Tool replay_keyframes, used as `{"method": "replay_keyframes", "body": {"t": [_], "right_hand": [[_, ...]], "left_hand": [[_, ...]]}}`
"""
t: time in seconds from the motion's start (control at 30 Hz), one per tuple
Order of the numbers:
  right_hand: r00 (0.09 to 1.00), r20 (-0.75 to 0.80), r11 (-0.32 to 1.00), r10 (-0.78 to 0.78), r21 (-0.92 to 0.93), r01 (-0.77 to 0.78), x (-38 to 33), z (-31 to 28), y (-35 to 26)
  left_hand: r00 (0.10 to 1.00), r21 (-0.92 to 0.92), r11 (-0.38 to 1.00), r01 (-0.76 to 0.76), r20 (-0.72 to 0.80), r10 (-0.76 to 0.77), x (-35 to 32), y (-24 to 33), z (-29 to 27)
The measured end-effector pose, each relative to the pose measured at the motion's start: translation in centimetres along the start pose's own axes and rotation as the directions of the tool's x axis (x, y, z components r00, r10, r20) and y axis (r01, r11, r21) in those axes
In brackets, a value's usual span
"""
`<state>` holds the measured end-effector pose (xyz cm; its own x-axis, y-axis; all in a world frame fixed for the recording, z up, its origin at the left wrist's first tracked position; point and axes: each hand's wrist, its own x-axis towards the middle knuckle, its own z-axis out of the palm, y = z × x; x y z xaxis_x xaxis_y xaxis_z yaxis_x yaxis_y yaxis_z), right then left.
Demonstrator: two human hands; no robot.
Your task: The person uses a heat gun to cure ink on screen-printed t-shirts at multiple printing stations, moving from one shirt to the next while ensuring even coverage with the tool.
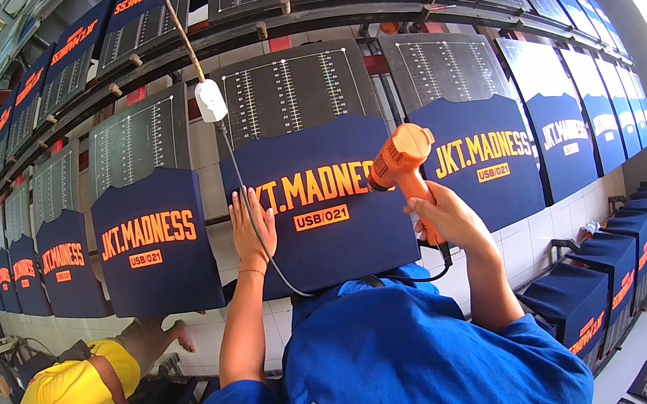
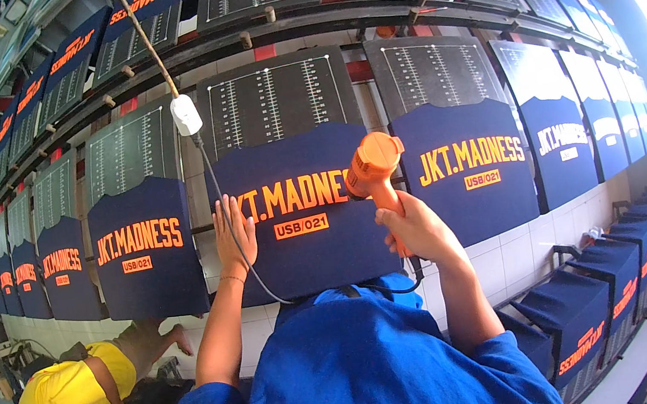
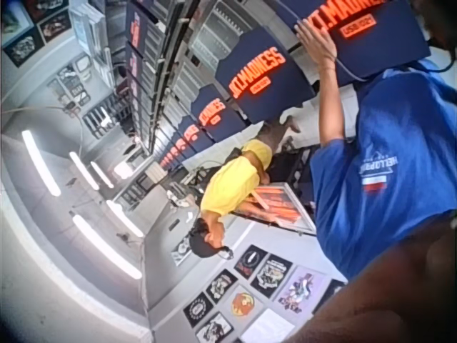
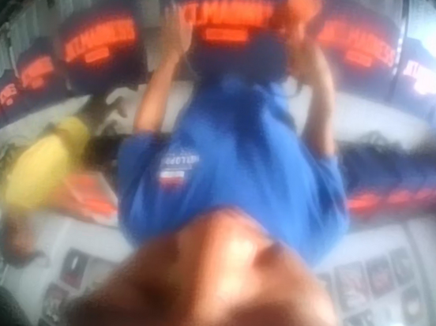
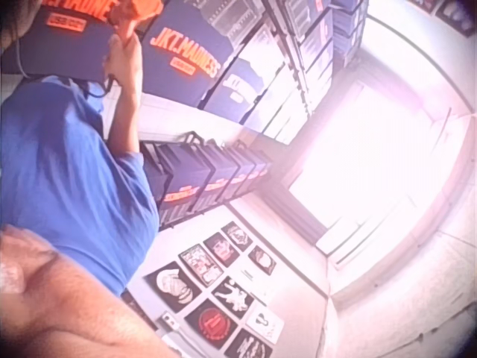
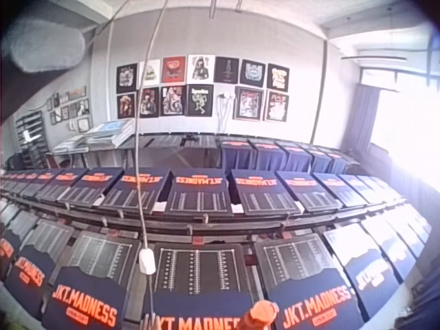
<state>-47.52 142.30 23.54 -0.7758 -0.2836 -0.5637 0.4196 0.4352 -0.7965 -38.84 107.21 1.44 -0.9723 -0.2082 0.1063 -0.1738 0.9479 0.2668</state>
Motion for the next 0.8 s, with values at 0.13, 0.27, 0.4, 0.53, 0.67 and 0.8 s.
{"method": "replay_keyframes", "body": {"t": [0.13, 0.27, 0.4, 0.53, 0.67, 0.8], "right_hand": [[1.000, -0.008, 0.999, -0.022, -0.030, 0.021, 0.8, 0.2, -0.4], [1.000, 0.029, 1.000, -0.002, -0.020, 0.002, 1.7, 0.0, -1.3], [1.000, 0.014, 0.996, 0.002, -0.085, -0.001, 2.0, 1.1, -2.0], [0.998, 0.063, 0.999, -0.007, -0.044, 0.010, 3.0, 0.7, -1.8], [0.999, 0.010, 0.999, -0.033, -0.021, 0.033, 3.8, 1.0, -1.8], [0.999, -0.033, 0.999, -0.038, 0.012, 0.039, 3.7, 0.6, -1.4]], "left_hand": [[1.000, -0.017, 1.000, 0.015, -0.006, -0.016, -0.6, 0.2, 0.1], [0.999, -0.038, 0.999, 0.028, -0.024, -0.029, -1.8, 0.8, -0.5], [0.999, -0.040, 0.999, 0.031, -0.028, -0.032, -3.3, 1.0, -0.5], [1.000, -0.061, 0.998, 0.012, -0.023, -0.014, -5.3, 0.9, -0.3], [0.999, -0.057, 0.998, 0.021, 0.036, -0.019, -7.0, 1.1, -1.3], [0.995, -0.020, 1.000, -0.007, 0.097, 0.009, -8.1, 0.9, -1.6]]}}
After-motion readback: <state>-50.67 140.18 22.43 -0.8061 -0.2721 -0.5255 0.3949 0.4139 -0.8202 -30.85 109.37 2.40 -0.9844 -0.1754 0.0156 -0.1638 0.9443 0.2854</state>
